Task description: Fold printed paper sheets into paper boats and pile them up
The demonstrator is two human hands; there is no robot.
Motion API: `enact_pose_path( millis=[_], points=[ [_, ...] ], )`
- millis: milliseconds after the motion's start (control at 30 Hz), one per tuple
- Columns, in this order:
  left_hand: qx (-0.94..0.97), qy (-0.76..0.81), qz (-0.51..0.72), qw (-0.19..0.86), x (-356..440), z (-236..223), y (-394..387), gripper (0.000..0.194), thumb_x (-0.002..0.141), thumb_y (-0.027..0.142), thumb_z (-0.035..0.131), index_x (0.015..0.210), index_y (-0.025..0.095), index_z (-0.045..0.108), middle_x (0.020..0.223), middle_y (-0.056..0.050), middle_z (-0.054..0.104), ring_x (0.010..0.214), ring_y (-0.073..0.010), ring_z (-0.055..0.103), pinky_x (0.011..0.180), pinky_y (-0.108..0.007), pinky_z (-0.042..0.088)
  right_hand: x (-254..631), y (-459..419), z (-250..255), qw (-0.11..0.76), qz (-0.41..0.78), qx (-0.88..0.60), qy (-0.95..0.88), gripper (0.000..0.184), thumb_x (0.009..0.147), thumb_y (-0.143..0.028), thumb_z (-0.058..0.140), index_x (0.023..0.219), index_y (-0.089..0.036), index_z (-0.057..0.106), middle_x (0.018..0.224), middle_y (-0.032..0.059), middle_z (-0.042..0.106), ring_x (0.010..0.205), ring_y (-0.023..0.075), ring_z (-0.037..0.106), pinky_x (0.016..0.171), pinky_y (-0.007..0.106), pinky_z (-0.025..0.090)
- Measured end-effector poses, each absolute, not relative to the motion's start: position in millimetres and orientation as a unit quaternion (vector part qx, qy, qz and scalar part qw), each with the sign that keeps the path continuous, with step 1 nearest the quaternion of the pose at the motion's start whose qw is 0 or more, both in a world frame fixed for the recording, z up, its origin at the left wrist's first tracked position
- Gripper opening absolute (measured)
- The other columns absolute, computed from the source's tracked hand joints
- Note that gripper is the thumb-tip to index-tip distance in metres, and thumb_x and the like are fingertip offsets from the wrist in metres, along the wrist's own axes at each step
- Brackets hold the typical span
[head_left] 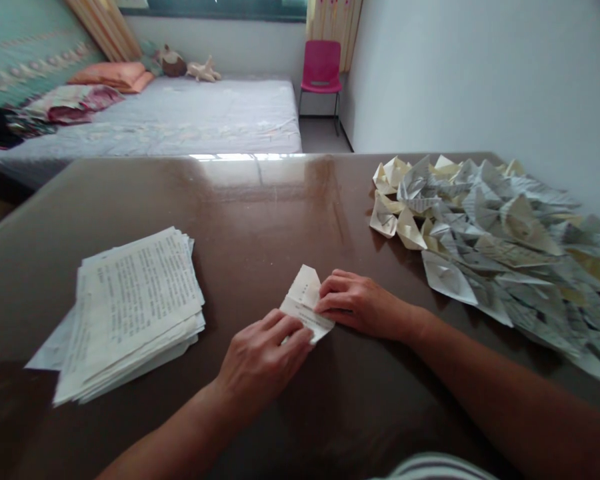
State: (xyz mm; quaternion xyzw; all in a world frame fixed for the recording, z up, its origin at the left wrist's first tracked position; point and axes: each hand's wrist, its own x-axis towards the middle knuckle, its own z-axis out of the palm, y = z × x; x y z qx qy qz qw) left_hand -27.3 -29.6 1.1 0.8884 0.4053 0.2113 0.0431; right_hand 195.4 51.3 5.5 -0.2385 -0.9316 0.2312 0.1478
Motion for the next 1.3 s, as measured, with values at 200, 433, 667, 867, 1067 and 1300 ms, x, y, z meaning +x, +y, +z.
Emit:
enact_pose_path(
  millis=[200, 433, 667, 867, 1067, 1300],
  points=[
    [0.815, 0.517, 0.212, 0.156, -30, -6, -25, 0.013, 0.094, 0.029, 0.049, 0.089, 0.021, 0.058, 0.075, 0.001, 0.062, 0.069, -0.0136, 0.057, 0.064, -0.025, 0.043, 198, 51, 9, 0.136, 0.281, -0.225, -0.923, 0.018, 0.087, -0.019, 0.056, 0.101, -0.020, 0.068, 0.098, 0.0056, 0.064, 0.091, 0.0161, 0.055, 0.086, 0.031, 0.042],
    [0.798, 0.547, 0.193, 0.164, -26, -4, -20, 0.011, 0.093, 0.031, 0.048, 0.098, 0.021, 0.053, 0.072, 0.003, 0.061, 0.067, -0.0145, 0.059, 0.061, -0.026, 0.042, 191, 42, 9, 0.119, 0.267, -0.301, -0.908, 0.016, 0.090, -0.035, 0.057, 0.091, -0.021, 0.065, 0.093, 0.0036, 0.062, 0.090, 0.0167, 0.053, 0.080, 0.031, 0.039],
    [0.810, 0.542, 0.175, 0.138, -25, -6, -20, 0.020, 0.092, 0.029, 0.046, 0.111, 0.021, 0.050, 0.075, 0.002, 0.061, 0.068, -0.0155, 0.060, 0.060, -0.026, 0.043, 180, 31, 10, 0.096, 0.214, -0.371, -0.898, 0.016, 0.091, -0.033, 0.053, 0.087, -0.019, 0.060, 0.097, 0.0054, 0.058, 0.091, 0.0185, 0.051, 0.075, 0.032, 0.036],
    [0.816, 0.540, 0.172, 0.115, -24, -6, -20, 0.021, 0.093, 0.029, 0.045, 0.111, 0.020, 0.051, 0.078, 0.000, 0.063, 0.070, -0.0160, 0.061, 0.063, -0.026, 0.046, 177, 30, 10, 0.077, 0.195, -0.393, -0.895, 0.019, 0.090, -0.034, 0.056, 0.084, -0.017, 0.058, 0.101, 0.0072, 0.057, 0.094, 0.0196, 0.051, 0.076, 0.033, 0.037],
    [0.824, 0.534, 0.169, 0.084, -23, -6, -19, 0.023, 0.094, 0.031, 0.045, 0.113, 0.019, 0.051, 0.083, -0.002, 0.064, 0.073, -0.0166, 0.062, 0.064, -0.027, 0.048, 174, 31, 9, 0.071, 0.203, -0.407, -0.888, 0.020, 0.088, -0.035, 0.060, 0.082, -0.017, 0.059, 0.100, 0.0069, 0.058, 0.095, 0.0197, 0.052, 0.076, 0.032, 0.038],
    [0.837, 0.527, 0.150, 0.006, -24, -4, -21, 0.026, 0.094, 0.029, 0.047, 0.115, 0.018, 0.056, 0.088, -0.005, 0.066, 0.081, -0.0201, 0.063, 0.067, -0.031, 0.052, 173, 31, 10, 0.071, 0.202, -0.417, -0.883, 0.021, 0.087, -0.037, 0.062, 0.080, -0.017, 0.059, 0.100, 0.0063, 0.058, 0.095, 0.0197, 0.053, 0.077, 0.032, 0.040]
  ],
)
